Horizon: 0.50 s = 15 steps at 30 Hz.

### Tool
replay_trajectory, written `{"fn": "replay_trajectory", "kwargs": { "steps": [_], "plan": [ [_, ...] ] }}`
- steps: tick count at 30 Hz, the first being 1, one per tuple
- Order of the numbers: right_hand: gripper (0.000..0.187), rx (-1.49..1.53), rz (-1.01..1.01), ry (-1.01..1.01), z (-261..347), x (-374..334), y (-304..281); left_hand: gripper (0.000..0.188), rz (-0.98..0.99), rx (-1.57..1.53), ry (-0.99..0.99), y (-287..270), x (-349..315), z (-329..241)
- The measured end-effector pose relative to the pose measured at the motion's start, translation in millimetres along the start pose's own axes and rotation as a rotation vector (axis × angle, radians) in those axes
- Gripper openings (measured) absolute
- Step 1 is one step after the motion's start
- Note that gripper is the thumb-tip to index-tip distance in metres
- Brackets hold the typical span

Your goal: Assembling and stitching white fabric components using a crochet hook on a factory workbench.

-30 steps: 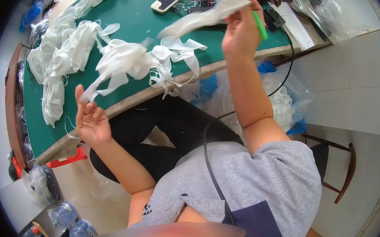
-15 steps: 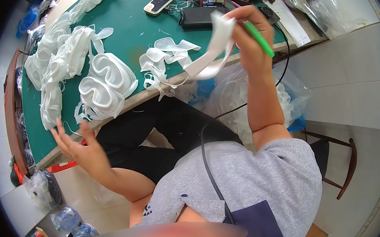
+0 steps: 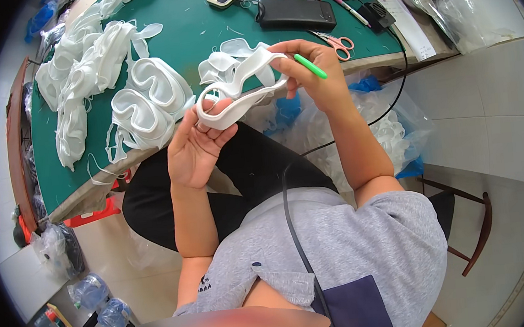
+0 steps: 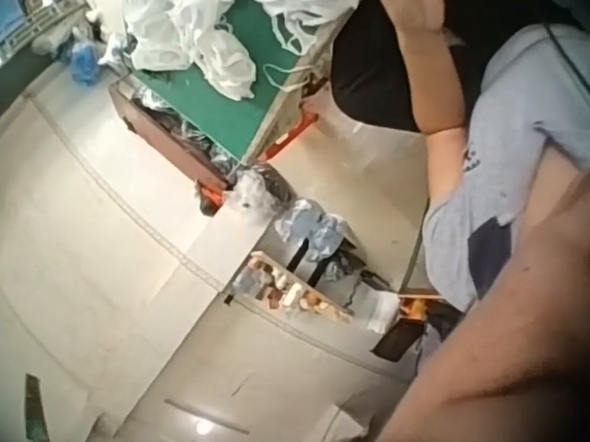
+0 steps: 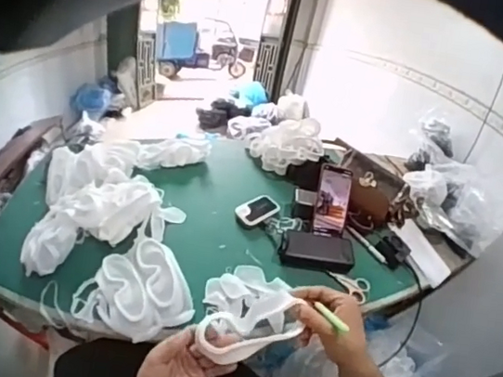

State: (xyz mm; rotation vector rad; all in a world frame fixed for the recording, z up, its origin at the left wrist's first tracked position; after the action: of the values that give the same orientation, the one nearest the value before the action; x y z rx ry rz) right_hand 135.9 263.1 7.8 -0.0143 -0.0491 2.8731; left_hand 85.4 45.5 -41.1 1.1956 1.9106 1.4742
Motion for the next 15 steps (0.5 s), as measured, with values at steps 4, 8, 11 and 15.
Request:
{"fn": "replay_trajectory", "kwargs": {
  "steps": [4,8,11,15],
  "plan": [
    [0.026,-0.034,-0.004,0.005,-1.9,-3.5,-3.0,0.042,-0.012,0.013,0.000,2.4,-0.2,2.3],
    [0.025,-0.085,-0.026,0.000,0.7,-6.7,-2.6,0.041,-0.021,0.083,0.015,7.3,-1.9,1.1],
    [0.025,-0.068,-0.041,-0.010,-3.7,-9.1,-5.8,0.039,-0.045,0.109,0.016,5.8,-4.9,1.9],
    [0.025,-0.123,-0.092,-0.009,-1.2,-14.0,-15.4,0.031,-0.108,0.080,0.002,-7.5,-4.1,6.1]
  ]
}}
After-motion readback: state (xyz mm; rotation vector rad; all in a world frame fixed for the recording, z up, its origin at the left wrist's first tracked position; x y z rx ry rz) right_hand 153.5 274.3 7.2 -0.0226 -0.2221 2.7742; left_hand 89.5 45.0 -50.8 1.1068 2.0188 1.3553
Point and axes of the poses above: each hand's wrist, its own x-axis towards the middle knuckle, its own y-axis out of the palm, z = x × y, the point moved 4 cm from there along x, towards the middle knuckle, and after that the axes turned 10 degrees about z, right-handed, at the moved point
